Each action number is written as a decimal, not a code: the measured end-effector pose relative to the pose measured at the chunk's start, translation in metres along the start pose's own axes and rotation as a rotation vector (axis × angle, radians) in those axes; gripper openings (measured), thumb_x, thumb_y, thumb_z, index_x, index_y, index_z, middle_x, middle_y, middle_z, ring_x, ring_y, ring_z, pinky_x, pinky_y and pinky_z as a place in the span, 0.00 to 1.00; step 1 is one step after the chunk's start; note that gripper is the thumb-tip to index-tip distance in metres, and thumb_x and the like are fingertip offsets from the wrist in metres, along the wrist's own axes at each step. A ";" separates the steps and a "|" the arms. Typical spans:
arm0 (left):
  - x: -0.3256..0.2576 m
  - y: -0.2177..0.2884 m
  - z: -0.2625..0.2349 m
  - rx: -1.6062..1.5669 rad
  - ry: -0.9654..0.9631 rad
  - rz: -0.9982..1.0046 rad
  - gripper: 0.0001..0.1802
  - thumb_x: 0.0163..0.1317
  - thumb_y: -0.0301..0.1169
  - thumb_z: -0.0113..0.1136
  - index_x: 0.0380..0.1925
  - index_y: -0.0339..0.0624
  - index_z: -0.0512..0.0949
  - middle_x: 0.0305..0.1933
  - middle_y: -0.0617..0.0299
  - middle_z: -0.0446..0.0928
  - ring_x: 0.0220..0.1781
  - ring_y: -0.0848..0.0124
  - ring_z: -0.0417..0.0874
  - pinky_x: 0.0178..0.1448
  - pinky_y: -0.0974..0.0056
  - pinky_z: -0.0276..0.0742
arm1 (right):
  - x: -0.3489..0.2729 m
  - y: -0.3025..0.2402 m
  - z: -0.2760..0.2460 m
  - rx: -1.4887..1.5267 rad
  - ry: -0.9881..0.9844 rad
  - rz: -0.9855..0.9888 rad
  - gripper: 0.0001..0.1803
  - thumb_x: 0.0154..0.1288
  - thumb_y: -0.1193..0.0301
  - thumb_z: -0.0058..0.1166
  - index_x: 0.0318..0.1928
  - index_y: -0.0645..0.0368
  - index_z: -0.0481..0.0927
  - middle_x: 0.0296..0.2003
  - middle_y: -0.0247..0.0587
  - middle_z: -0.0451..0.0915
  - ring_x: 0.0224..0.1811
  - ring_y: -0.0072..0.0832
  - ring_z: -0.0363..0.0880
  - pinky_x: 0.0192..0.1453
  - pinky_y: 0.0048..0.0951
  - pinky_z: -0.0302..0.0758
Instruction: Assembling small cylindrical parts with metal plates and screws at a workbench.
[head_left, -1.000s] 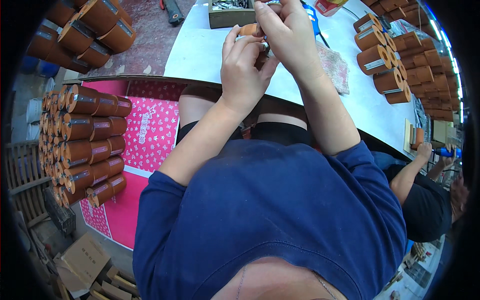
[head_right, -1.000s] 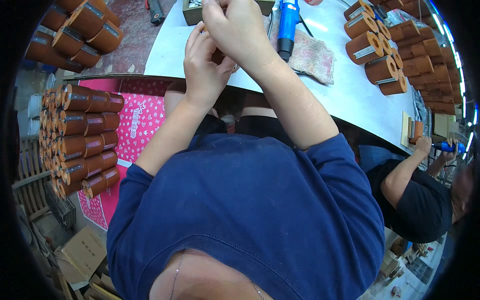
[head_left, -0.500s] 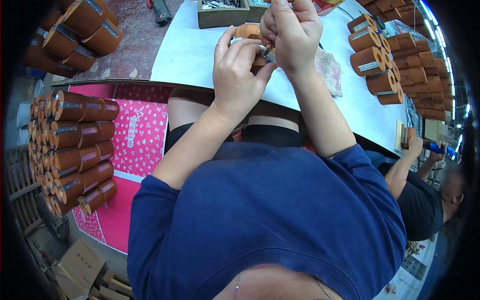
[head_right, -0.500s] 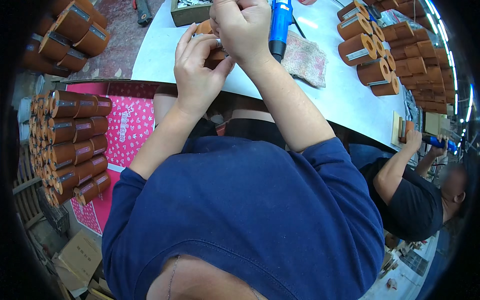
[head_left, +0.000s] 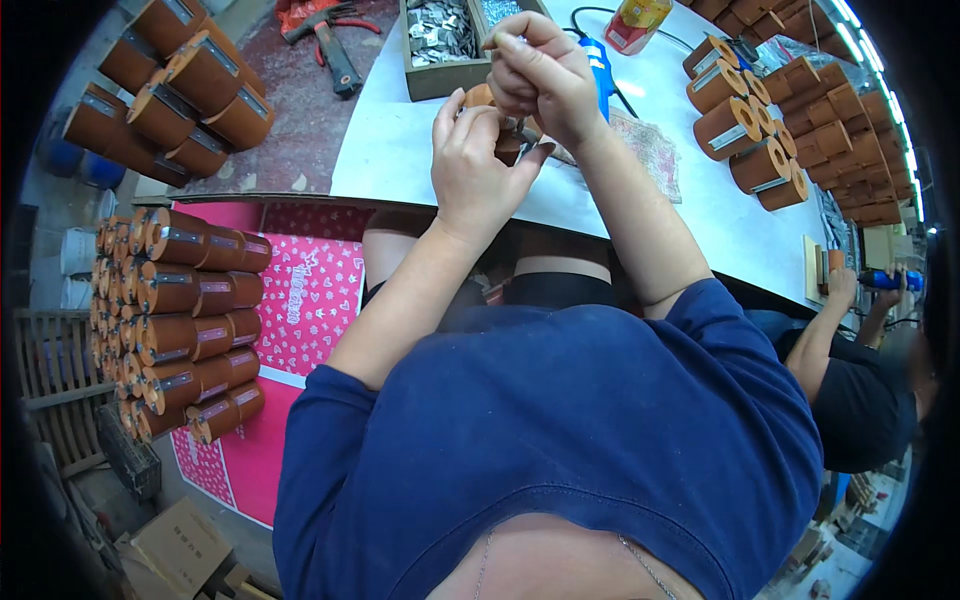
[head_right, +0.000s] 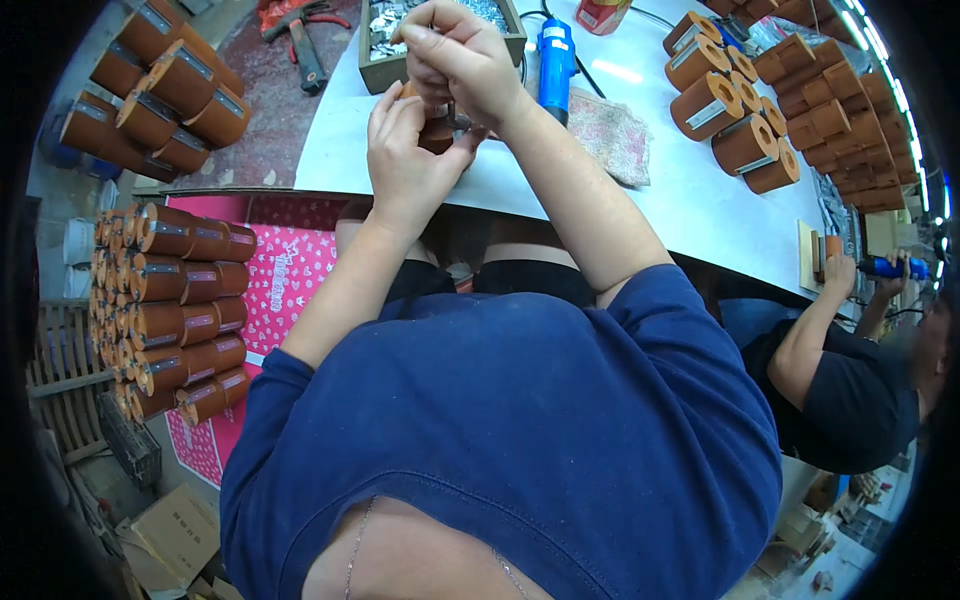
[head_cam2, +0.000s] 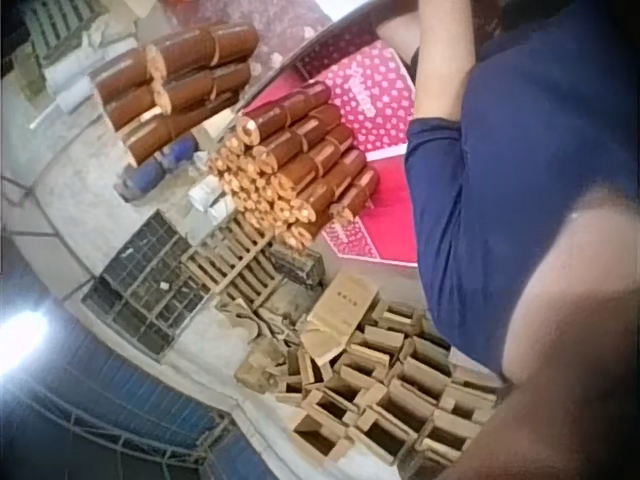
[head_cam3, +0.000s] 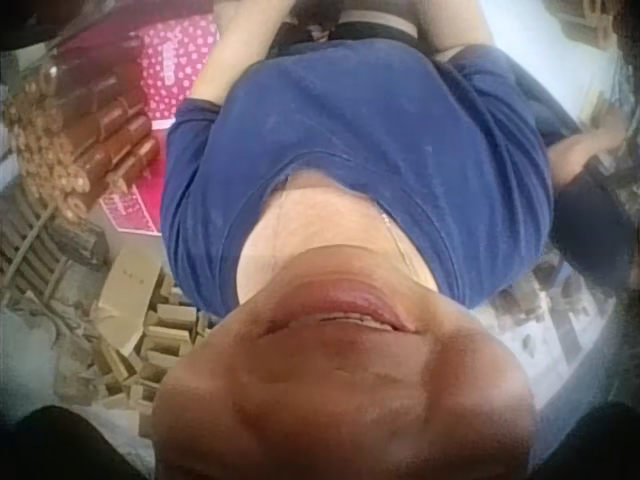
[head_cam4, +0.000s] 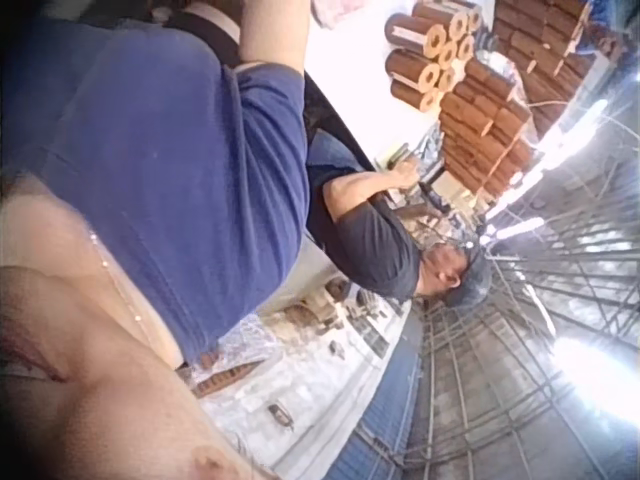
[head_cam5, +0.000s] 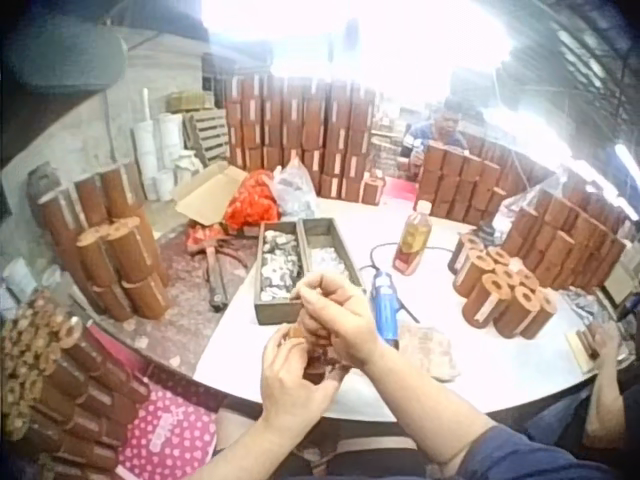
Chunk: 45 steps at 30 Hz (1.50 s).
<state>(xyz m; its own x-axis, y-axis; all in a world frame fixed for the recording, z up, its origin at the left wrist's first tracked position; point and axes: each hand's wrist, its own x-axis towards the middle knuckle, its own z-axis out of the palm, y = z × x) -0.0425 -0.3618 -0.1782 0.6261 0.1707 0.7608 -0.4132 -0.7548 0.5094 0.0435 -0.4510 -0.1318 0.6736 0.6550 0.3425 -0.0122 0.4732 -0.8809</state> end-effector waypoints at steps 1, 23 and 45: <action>0.000 0.000 -0.001 0.005 -0.001 0.013 0.15 0.38 0.32 0.69 0.24 0.36 0.75 0.28 0.56 0.76 0.42 0.57 0.75 0.62 0.54 0.61 | 0.000 -0.002 0.001 -0.074 -0.068 -0.020 0.08 0.67 0.71 0.41 0.41 0.61 0.71 0.15 0.27 0.58 0.14 0.15 0.55 0.19 0.19 0.56; 0.033 -0.021 -0.049 -0.127 -0.582 0.096 0.19 0.43 0.34 0.68 0.31 0.33 0.77 0.42 0.51 0.77 0.50 0.64 0.77 0.61 0.57 0.65 | -0.041 -0.039 -0.016 -0.065 0.419 -0.455 0.09 0.67 0.72 0.39 0.41 0.60 0.72 0.16 0.28 0.59 0.16 0.18 0.57 0.20 0.22 0.60; 0.005 -0.023 -0.041 -0.006 -0.212 -0.035 0.15 0.41 0.29 0.68 0.29 0.35 0.76 0.37 0.51 0.78 0.55 0.47 0.71 0.61 0.54 0.64 | -0.026 -0.009 0.018 0.078 0.346 -0.338 0.08 0.67 0.72 0.39 0.42 0.60 0.71 0.16 0.28 0.57 0.15 0.18 0.55 0.20 0.22 0.60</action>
<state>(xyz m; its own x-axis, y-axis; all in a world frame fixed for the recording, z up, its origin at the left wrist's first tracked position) -0.0567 -0.3175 -0.1699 0.7651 0.0589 0.6412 -0.3924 -0.7469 0.5369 0.0130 -0.4621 -0.1268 0.8554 0.2290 0.4646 0.2031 0.6767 -0.7076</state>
